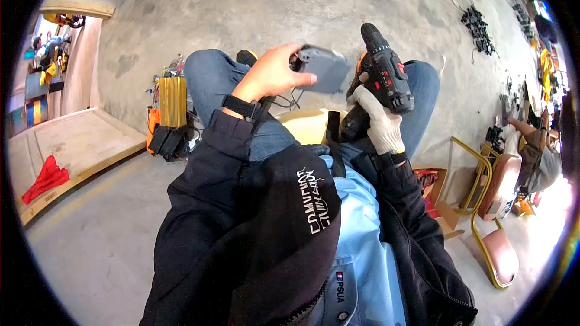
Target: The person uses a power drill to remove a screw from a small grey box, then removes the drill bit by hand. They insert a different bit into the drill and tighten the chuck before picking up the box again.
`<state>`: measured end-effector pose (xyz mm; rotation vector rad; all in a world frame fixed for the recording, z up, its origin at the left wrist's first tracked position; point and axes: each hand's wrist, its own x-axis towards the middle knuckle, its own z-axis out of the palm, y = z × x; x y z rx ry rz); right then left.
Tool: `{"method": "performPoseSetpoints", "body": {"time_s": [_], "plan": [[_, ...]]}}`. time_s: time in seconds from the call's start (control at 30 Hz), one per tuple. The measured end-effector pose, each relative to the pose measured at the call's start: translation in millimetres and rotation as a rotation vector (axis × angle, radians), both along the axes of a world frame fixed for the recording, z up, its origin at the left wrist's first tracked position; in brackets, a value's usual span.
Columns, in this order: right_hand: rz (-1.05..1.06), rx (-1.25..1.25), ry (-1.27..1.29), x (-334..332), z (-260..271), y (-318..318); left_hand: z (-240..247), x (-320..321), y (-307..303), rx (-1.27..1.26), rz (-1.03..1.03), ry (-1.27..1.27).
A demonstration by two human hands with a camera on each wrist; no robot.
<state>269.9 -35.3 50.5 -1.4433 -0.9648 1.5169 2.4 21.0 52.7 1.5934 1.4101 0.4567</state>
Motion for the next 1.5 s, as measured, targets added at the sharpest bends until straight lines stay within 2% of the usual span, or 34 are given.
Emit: {"method": "performPoseSetpoints", "body": {"time_s": [0.07, 0.13, 0.23, 0.3, 0.43, 0.67, 0.73, 0.8, 0.87, 1.03, 1.17, 1.27, 1.33, 1.4, 1.47, 1.5], "plan": [[-0.028, -0.007, 0.016, 0, -4, 0, 1, -1, 0, -0.026, -0.07, 0.007], [-0.043, -0.012, 0.079, 1, -6, -1, 5, 2, 2, -0.078, -0.247, 0.132], [0.023, -0.013, 0.115, -3, 9, -2, 14, 8, 4, -0.094, -0.322, 0.148], [0.051, -0.111, 0.087, -3, 8, -4, 21, 14, 9, -0.167, -0.38, 0.212], [0.141, -0.151, 0.148, -3, 11, -4, 30, 18, 12, -0.106, -0.453, 0.204], [0.145, -0.156, 0.206, -3, 5, -2, 37, 17, 16, -0.19, -0.45, 0.216], [0.146, -0.166, 0.165, 0, -1, -2, 23, 12, 15, -0.003, -0.35, 0.224], [0.147, -0.172, 0.121, 0, -4, 1, 23, 5, 17, 0.032, -0.368, 0.209], [0.152, -0.115, 0.187, -1, -6, 1, 19, 0, 18, -0.068, -0.356, 0.086], [0.187, -0.153, 0.265, -1, -1, 0, 26, 0, 24, -0.133, -0.25, 0.048], [0.214, -0.113, 0.247, -3, 6, -1, 23, 0, 24, -0.11, -0.305, 0.038], [0.188, -0.103, 0.225, -5, 0, -1, 8, 3, 19, -0.05, -0.199, -0.034], [0.173, -0.121, 0.207, -4, -6, -2, -7, 4, 22, 0.422, 0.242, -0.144], [0.122, -0.15, 0.228, -4, -9, -4, -7, -5, 23, 0.316, 0.576, -0.328], [0.071, -0.168, 0.246, -2, -11, -5, -11, -13, 14, 0.283, 0.709, -0.364], [0.027, -0.187, 0.275, -2, -10, -2, -15, -13, 9, 0.178, 0.681, -0.391]]}}
